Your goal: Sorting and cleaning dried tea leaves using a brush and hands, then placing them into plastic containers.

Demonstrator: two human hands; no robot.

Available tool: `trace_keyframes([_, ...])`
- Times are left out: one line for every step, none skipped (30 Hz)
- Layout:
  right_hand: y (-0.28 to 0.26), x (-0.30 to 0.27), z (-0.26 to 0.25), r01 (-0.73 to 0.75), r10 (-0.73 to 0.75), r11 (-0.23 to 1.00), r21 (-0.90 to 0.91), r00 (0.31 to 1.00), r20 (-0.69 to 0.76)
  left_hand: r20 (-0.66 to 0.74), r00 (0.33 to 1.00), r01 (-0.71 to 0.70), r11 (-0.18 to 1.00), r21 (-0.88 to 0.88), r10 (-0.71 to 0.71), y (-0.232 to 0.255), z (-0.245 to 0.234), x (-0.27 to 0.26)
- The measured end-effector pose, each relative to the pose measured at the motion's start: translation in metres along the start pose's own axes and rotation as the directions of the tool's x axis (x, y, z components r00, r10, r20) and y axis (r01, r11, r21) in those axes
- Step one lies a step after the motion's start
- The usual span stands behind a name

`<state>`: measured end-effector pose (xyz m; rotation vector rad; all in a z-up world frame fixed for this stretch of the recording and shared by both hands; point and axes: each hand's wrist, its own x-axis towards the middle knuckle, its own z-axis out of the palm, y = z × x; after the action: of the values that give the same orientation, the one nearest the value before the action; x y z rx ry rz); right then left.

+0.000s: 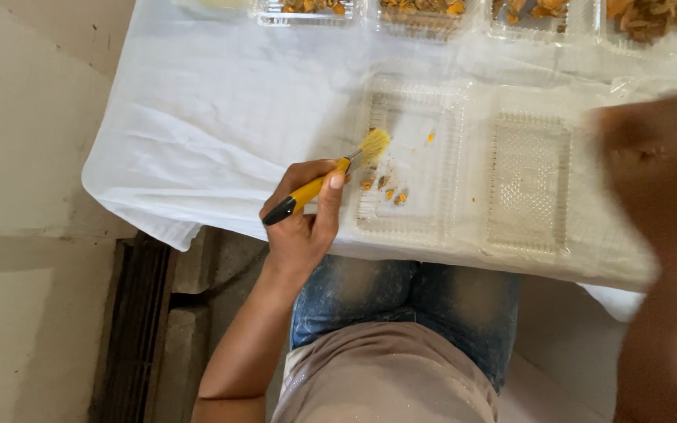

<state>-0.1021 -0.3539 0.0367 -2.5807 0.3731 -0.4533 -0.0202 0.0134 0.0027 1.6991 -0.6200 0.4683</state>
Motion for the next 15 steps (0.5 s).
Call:
trace_keyframes([-0.033, 0.001, 0.011, 0.221, -0.215, 0.972, -0.083, 0.974, 0.078, -0.003, 1.0, 0.011, 1.0, 0.018, -0.011, 0.0, 0.0, 0.0])
trace_keyframes([-0.067, 0.004, 0.021, 0.436, -0.412, 0.888, -0.144, 0.895, 0.171, -0.007, 1.0, 0.019, 0.999, 0.037, -0.019, 0.001, 0.0, 0.0])
trace_keyframes([-0.078, 0.006, 0.036, 0.44, -0.416, 0.886, -0.144, 0.893, 0.17, -0.012, 1.0, 0.017, 0.999, 0.038, -0.016, -0.001, 0.002, 0.0])
trace_keyframes([-0.089, 0.009, 0.052, 0.532, -0.47, 0.79, -0.305, 0.845, 0.256, -0.009, 0.999, 0.032, 0.997, 0.066, -0.031, -0.002, 0.003, -0.002])
trace_keyframes([-0.102, 0.012, 0.068, 0.611, -0.503, 0.656, -0.444, 0.792, 0.346, -0.006, 0.999, 0.047, 0.995, 0.093, -0.047, -0.004, 0.004, -0.003])
trace_keyframes([-0.099, 0.013, 0.079, 0.618, -0.509, 0.651, -0.44, 0.786, 0.351, -0.014, 0.999, 0.052, 0.994, 0.097, -0.051, -0.006, 0.003, -0.003])
trace_keyframes([-0.096, 0.015, 0.089, 0.614, -0.491, 0.645, -0.455, 0.79, 0.368, -0.017, 1.0, 0.005, 0.993, 0.116, -0.003, -0.009, 0.004, -0.002])
trace_keyframes([-0.091, 0.016, 0.099, 0.605, -0.468, 0.639, -0.475, 0.796, 0.385, -0.016, 0.999, -0.043, 0.991, 0.129, 0.045, -0.011, 0.005, -0.002])
trace_keyframes([-0.101, 0.012, 0.093, 0.609, -0.469, 0.635, -0.476, 0.793, 0.389, -0.02, 0.999, -0.039, 0.991, 0.127, 0.042, -0.013, 0.005, -0.002])
trace_keyframes([-0.11, 0.009, 0.088, 0.603, -0.415, 0.694, -0.393, 0.782, 0.465, -0.021, 1.0, -0.017, 0.994, 0.11, 0.02, -0.013, 0.005, -0.003])
trace_keyframes([-0.119, 0.006, 0.082, 0.582, -0.364, 0.751, -0.312, 0.759, 0.54, -0.021, 1.0, 0.005, 0.996, 0.092, -0.003, -0.014, 0.005, -0.003])
trace_keyframes([-0.125, 0.002, 0.08, 0.584, -0.363, 0.75, -0.309, 0.755, 0.547, -0.023, 1.0, 0.012, 0.996, 0.092, -0.01, -0.015, 0.005, -0.004])
trace_keyframes([-0.131, -0.003, 0.077, 0.617, -0.399, 0.763, -0.191, 0.683, 0.612, -0.037, 0.999, 0.011, 0.995, 0.102, -0.007, -0.015, 0.006, -0.005])
trace_keyframes([-0.137, -0.006, 0.074, 0.635, -0.439, 0.769, -0.073, 0.608, 0.661, -0.049, 0.999, 0.005, 0.994, 0.11, 0.0, -0.016, 0.007, -0.004])
trace_keyframes([-0.138, -0.005, 0.07, 0.635, -0.437, 0.769, -0.075, 0.607, 0.663, -0.051, 0.999, 0.007, 0.994, 0.108, -0.001, -0.017, 0.007, -0.003])
